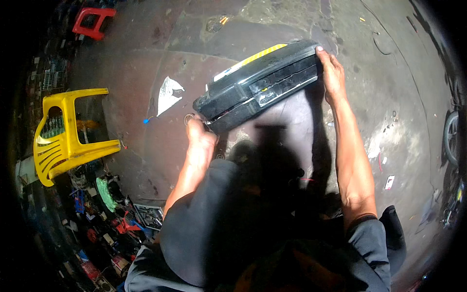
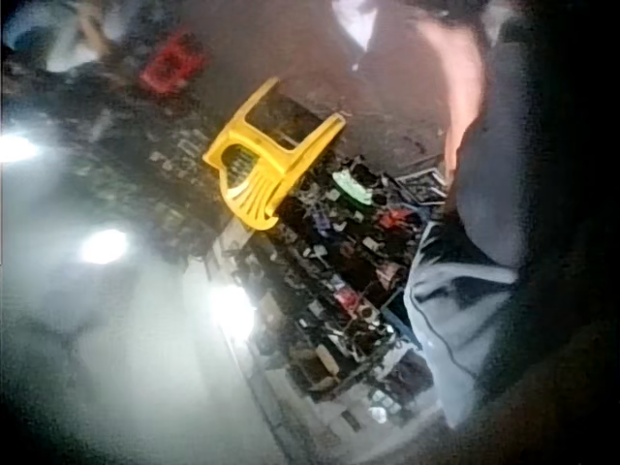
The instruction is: The person wraps black tape around the seams of a large plastic battery case and uses a screwdriver to tighten a screw on one side of the case.
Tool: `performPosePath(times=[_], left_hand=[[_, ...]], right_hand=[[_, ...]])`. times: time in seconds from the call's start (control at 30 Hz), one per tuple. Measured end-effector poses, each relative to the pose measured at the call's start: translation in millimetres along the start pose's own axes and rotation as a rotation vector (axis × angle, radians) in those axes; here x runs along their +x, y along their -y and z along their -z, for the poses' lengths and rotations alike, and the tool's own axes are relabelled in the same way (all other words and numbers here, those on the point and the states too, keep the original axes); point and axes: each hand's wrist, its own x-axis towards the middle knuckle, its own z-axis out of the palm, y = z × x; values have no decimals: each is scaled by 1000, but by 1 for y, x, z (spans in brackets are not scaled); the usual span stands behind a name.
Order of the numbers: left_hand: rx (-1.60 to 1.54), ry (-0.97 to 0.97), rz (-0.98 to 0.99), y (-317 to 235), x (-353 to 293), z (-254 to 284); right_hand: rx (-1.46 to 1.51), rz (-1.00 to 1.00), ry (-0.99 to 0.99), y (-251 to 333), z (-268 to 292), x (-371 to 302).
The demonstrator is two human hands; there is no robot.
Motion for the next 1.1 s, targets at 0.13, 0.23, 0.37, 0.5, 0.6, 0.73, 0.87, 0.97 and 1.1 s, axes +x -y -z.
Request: performPosePath(times=[0.13,0.23,0.37,0.5,0.6,0.73,0.87,0.97,1.1], left_hand=[[-97,96,98,14,-16,7],[-118,77,177,16,-32,12],[39,23,188,21,-30,12],[81,46,150,25,-30,14],[87,70,192,23,-26,18],[45,47,192,23,-32,12],[-118,76,253,23,-21,34],[56,39,154,34,-17,29],[107,41,117,45,-14,23]], right_hand=[[-94,31,39,2,-5,13],[-186,109,75,6,-17,17],[-323,205,13,8,-26,25],[-344,262,111,26,-31,27],[-373,280,119,24,-28,24],[-251,215,139,15,-20,19],[-235,175,177,12,-23,3],[-98,104,197,1,-7,13],[-34,65,157,-12,4,19]])
